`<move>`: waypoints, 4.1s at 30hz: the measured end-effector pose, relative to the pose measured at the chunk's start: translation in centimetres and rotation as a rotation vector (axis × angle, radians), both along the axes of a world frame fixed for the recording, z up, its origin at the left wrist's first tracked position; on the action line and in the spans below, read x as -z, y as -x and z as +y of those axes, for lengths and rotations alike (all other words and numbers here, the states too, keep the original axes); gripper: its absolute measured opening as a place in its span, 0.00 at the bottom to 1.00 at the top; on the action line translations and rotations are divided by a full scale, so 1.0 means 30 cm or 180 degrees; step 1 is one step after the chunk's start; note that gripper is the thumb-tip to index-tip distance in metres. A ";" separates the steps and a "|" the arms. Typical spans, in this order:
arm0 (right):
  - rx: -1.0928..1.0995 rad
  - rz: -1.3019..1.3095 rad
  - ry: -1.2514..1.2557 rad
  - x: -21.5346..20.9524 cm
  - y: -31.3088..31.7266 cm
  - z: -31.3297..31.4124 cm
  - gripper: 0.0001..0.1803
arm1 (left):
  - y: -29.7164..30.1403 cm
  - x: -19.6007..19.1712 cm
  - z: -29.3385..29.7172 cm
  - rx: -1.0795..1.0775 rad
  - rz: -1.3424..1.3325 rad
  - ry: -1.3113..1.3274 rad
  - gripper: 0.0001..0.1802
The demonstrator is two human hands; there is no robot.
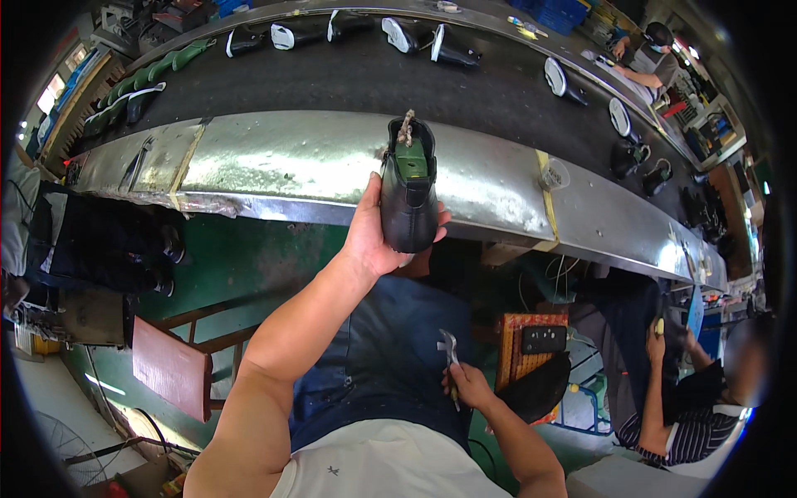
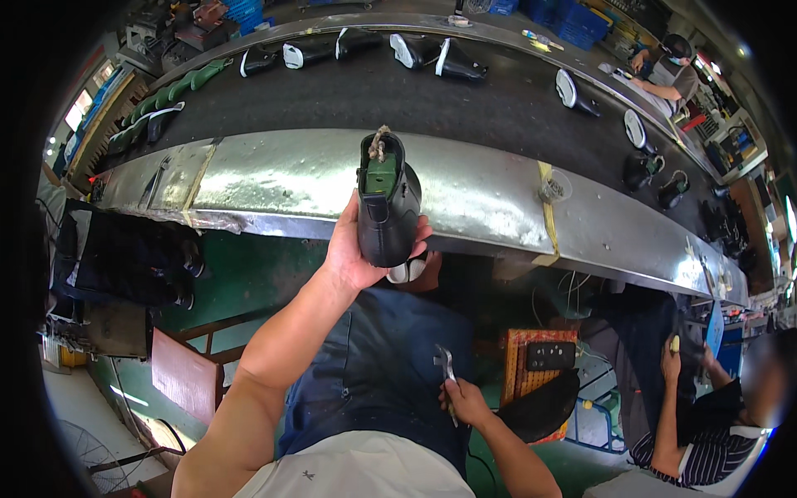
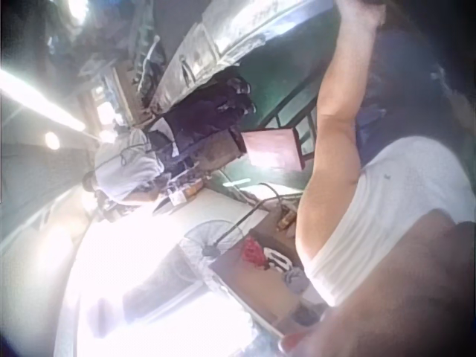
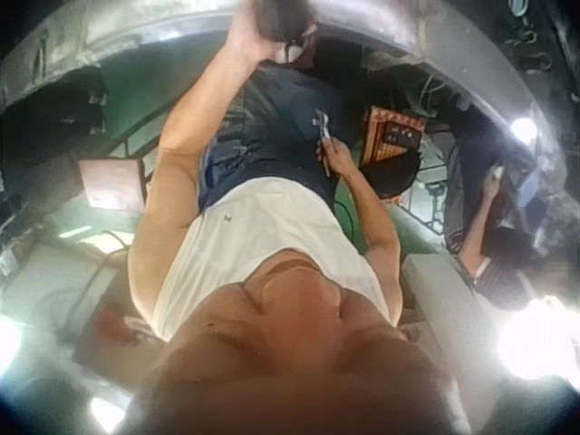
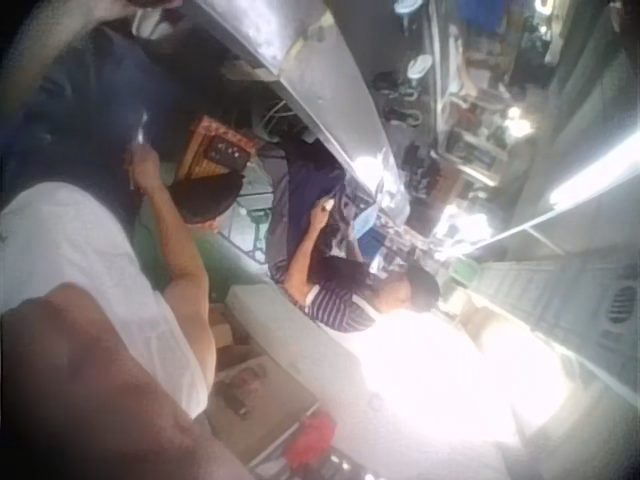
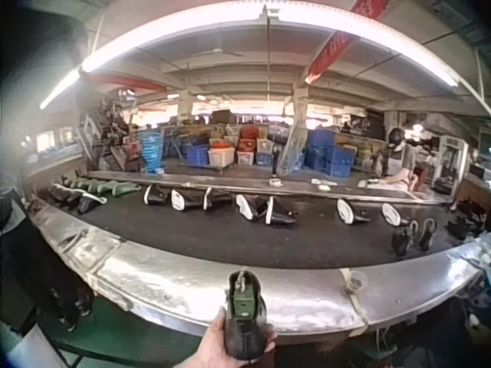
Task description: Trim excess material and clean the edges of shoe soles using pliers or a specialized trimming tool.
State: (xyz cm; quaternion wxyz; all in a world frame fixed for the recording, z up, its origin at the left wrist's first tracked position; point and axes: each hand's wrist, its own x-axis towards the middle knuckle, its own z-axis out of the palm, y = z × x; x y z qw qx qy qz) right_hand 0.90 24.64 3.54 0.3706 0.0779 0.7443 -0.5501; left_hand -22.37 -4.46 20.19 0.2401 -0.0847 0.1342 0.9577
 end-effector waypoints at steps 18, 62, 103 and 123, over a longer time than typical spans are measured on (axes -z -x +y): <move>-0.1637 0.0690 -0.1060 -0.392 0.481 -0.039 0.23 | 1.049 0.089 -0.458 -0.2019 0.1279 0.6391 0.44; -0.0592 0.4439 -0.1688 -0.391 1.527 -0.077 0.20 | 0.694 -0.354 -0.178 -0.0071 0.2281 0.0524 0.53; -0.0020 0.0574 0.0521 -0.424 0.182 -0.110 0.16 | -0.424 0.274 -0.157 0.0738 0.2073 0.3370 0.40; -0.1603 0.0041 0.0275 -0.356 0.296 -0.396 0.13 | -0.559 0.398 -0.391 0.0125 0.2152 0.4349 0.29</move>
